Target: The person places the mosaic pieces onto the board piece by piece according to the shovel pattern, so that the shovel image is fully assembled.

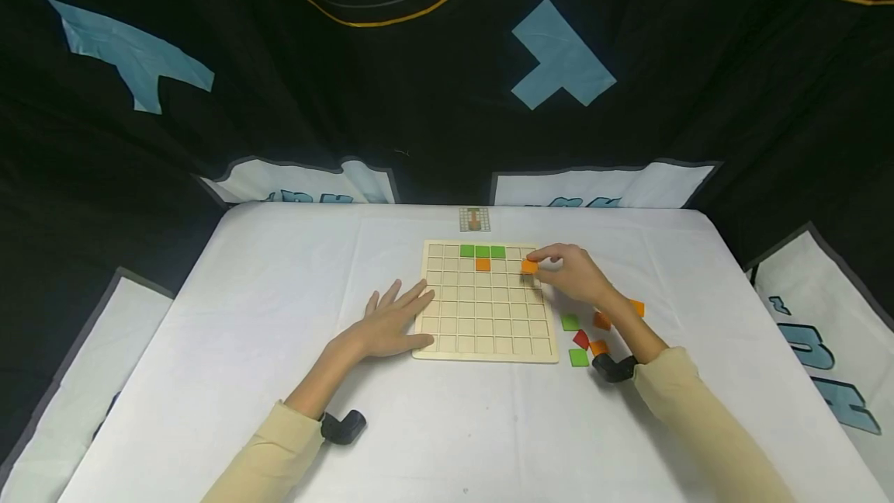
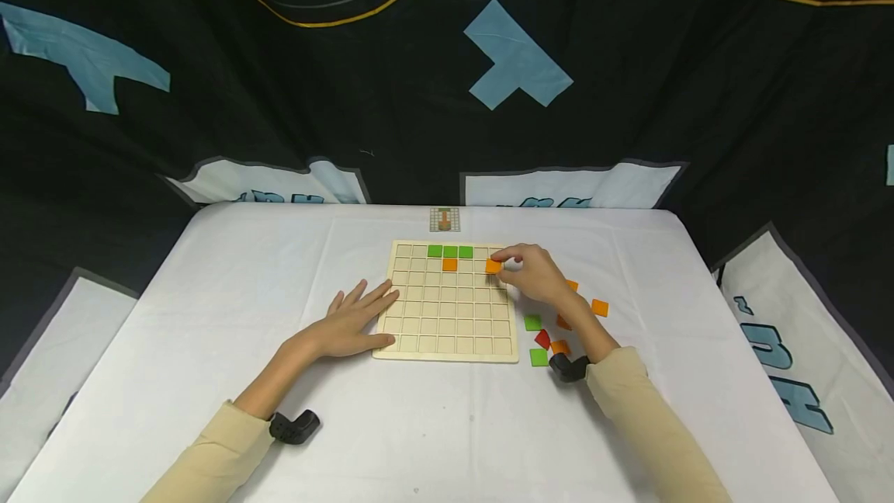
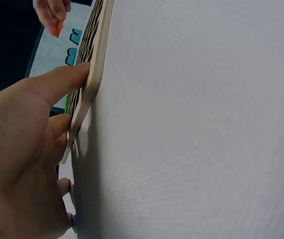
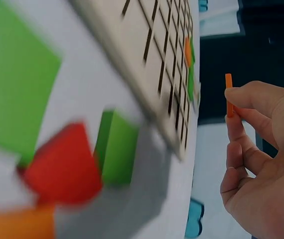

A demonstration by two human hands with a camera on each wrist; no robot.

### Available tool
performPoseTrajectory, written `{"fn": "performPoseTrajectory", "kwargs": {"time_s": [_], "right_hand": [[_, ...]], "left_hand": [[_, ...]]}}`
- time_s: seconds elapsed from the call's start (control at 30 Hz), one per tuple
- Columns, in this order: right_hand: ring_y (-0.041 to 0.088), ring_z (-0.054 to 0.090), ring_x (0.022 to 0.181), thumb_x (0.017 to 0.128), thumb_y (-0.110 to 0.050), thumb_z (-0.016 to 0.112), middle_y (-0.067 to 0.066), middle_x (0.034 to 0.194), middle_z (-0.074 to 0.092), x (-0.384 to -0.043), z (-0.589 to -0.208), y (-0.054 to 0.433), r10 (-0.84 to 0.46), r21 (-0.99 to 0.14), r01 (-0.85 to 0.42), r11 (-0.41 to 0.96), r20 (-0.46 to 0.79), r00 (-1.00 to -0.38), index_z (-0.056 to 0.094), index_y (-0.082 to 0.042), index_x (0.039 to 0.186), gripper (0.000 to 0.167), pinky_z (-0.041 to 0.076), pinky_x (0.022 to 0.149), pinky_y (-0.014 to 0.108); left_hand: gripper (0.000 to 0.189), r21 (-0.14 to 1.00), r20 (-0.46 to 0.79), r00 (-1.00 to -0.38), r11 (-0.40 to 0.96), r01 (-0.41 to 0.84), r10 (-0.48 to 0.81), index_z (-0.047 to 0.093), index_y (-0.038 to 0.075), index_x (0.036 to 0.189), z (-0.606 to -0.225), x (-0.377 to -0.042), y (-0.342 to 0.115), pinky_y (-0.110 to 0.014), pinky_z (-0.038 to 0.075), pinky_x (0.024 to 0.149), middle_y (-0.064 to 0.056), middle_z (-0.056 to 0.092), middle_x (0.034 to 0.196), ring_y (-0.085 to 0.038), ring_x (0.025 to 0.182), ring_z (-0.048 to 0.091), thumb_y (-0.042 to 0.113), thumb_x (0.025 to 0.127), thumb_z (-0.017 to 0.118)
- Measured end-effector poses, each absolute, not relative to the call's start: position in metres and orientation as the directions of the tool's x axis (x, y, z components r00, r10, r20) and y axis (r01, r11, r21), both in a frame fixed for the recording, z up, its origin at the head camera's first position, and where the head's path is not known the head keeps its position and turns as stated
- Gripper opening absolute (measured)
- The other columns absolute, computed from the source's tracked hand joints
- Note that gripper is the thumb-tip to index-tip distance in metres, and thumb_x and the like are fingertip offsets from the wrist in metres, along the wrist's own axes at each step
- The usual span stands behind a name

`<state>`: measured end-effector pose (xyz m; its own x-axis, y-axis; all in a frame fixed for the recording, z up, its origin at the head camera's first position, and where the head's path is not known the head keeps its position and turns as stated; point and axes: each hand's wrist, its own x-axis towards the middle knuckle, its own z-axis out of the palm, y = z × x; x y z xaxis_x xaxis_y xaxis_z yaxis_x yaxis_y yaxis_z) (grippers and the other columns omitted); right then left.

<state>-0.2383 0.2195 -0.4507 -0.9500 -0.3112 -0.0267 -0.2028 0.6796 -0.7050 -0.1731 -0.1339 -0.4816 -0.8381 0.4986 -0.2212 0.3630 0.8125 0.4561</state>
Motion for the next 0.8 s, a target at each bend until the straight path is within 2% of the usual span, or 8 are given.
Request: {"fn": "performPoseTrajectory", "kwargs": {"time_s": [0.23, 0.37, 0.47, 0.57, 0.8], "right_hand": [[0.035, 0.056, 0.117, 0.091, -0.010, 0.069, 0.010, 0.127, 0.066, -0.244, -0.454, 0.186, -0.395, -0.729, -0.267, 0.631, -0.006, -0.919, 0.073, -0.007, 0.121, 0.031, 0.046, 0.096, 0.051], [0.034, 0.059, 0.106, 0.090, -0.009, 0.070, 0.010, 0.126, 0.066, -0.246, -0.461, 0.170, -0.430, -0.724, -0.278, 0.631, -0.028, -0.903, 0.073, -0.007, 0.120, 0.030, 0.049, 0.089, 0.046], [0.033, 0.060, 0.108, 0.090, -0.007, 0.070, 0.011, 0.124, 0.067, -0.247, -0.467, 0.161, -0.463, -0.715, -0.302, 0.630, -0.034, -0.886, 0.072, -0.004, 0.120, 0.031, 0.050, 0.090, 0.045], [0.031, 0.058, 0.119, 0.089, -0.005, 0.069, 0.013, 0.123, 0.067, -0.247, -0.470, 0.155, -0.478, -0.713, -0.316, 0.626, -0.030, -0.878, 0.072, -0.001, 0.120, 0.031, 0.048, 0.098, 0.046], [0.029, 0.058, 0.119, 0.086, -0.003, 0.068, 0.012, 0.121, 0.069, -0.249, -0.474, 0.149, -0.458, -0.691, -0.313, 0.652, -0.030, -0.888, 0.073, -0.002, 0.118, 0.032, 0.048, 0.098, 0.045]], "left_hand": [[0.081, 0.458, -0.220, -0.838, 0.811, 0.364, 0.500, 0.028, 0.014, 0.159, -0.482, -0.173, -0.135, -0.069, -0.003, 0.111, -0.005, 0.013, 0.166, -0.043, 0.149, -0.002, 0.052, 0.095, 0.059], [0.081, 0.463, -0.222, -0.836, 0.809, 0.362, 0.501, 0.028, 0.014, 0.159, -0.481, -0.173, -0.135, -0.069, -0.004, 0.111, -0.004, 0.012, 0.167, -0.042, 0.149, -0.003, 0.052, 0.095, 0.059], [0.081, 0.463, -0.221, -0.837, 0.810, 0.362, 0.500, 0.028, 0.014, 0.159, -0.481, -0.173, -0.135, -0.069, -0.004, 0.111, -0.004, 0.012, 0.167, -0.042, 0.149, -0.003, 0.052, 0.095, 0.059], [0.081, 0.463, -0.218, -0.838, 0.809, 0.362, 0.500, 0.029, 0.013, 0.159, -0.482, -0.173, -0.135, -0.069, -0.003, 0.111, -0.005, 0.013, 0.166, -0.043, 0.149, -0.002, 0.052, 0.095, 0.059], [0.082, 0.464, -0.212, -0.840, 0.808, 0.363, 0.500, 0.029, 0.014, 0.159, -0.482, -0.173, -0.135, -0.069, -0.003, 0.112, -0.005, 0.013, 0.166, -0.043, 0.149, -0.002, 0.054, 0.094, 0.059]]}}
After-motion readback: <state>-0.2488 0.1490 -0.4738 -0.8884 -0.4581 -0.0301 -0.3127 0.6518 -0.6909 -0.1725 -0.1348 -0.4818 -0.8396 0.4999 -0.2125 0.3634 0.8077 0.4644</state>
